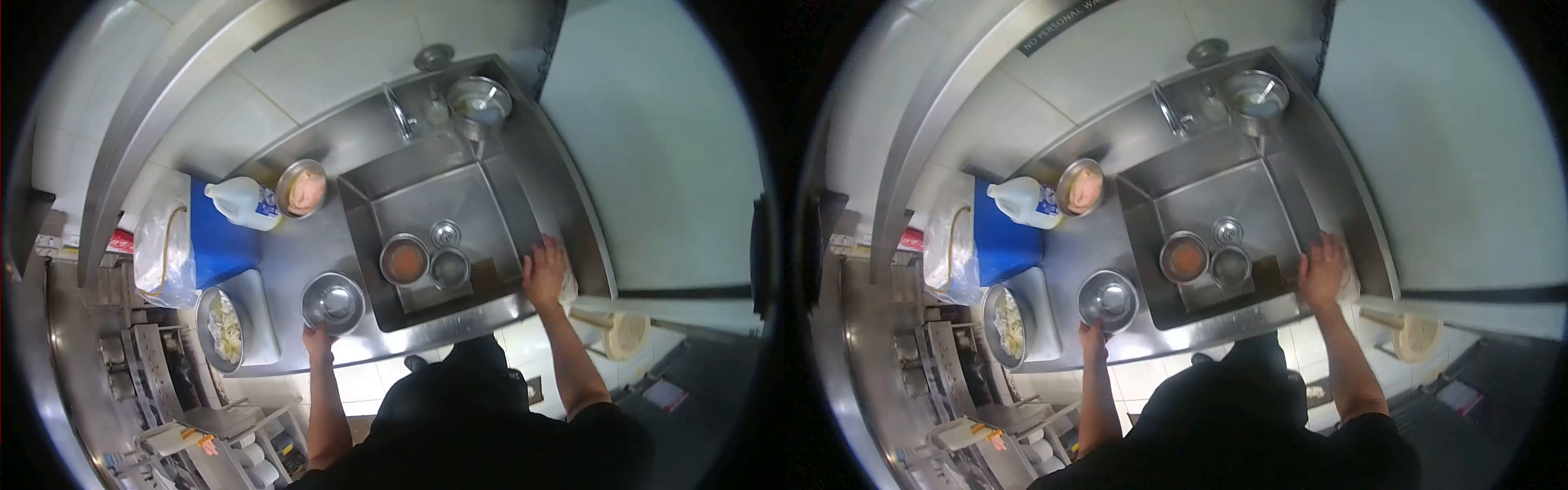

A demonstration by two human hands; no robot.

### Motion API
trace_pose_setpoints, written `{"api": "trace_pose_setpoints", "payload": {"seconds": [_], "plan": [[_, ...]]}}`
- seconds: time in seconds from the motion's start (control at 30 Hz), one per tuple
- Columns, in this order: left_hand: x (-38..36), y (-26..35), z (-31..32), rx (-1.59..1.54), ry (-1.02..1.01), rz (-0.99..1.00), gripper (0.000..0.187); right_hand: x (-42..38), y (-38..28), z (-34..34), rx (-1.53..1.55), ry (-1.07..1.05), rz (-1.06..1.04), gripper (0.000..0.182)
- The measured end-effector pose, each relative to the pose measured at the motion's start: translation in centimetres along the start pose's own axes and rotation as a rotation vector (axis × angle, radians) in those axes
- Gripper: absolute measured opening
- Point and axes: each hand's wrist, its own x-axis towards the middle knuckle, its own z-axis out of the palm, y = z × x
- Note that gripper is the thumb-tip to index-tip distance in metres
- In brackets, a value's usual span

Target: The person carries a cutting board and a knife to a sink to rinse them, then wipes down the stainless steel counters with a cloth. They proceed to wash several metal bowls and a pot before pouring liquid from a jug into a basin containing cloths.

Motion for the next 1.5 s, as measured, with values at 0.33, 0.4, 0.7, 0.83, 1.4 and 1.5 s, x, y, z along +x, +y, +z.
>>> {"api": "trace_pose_setpoints", "payload": {"seconds": [0.33, 0.4, 0.7, 0.83, 1.4, 1.5], "plan": [[5.4, 4.3, 16.3, 0.125, -0.096, 0.062, 0.041, 27.4, -16.8, 13.6, 0.270, 0.076, -0.413, 0.070], [6.3, 6.1, 20.8, 0.074, -0.103, 0.014, 0.041, 29.1, -16.7, 16.9, 0.188, -0.045, -0.387, 0.068], [10.2, 6.3, 34.9, -0.107, -0.203, -0.101, 0.049, 26.0, -15.1, 14.1, 0.748, -0.631, 0.148, 0.056], [10.9, 1.9, 37.9, -0.513, -0.337, -0.348, 0.053, 26.3, -14.1, 15.0, 0.393, -0.418, 0.048, 0.059], [12.7, 3.2, 42.9, 0.519, -0.543, -0.109, 0.056, 26.8, -15.3, 2.9, 0.013, -0.237, -0.276, 0.065], [12.4, 5.1, 41.4, 0.536, -0.611, -0.240, 0.040, 25.6, -16.6, 5.3, 0.006, -0.177, -0.402, 0.065]]}}
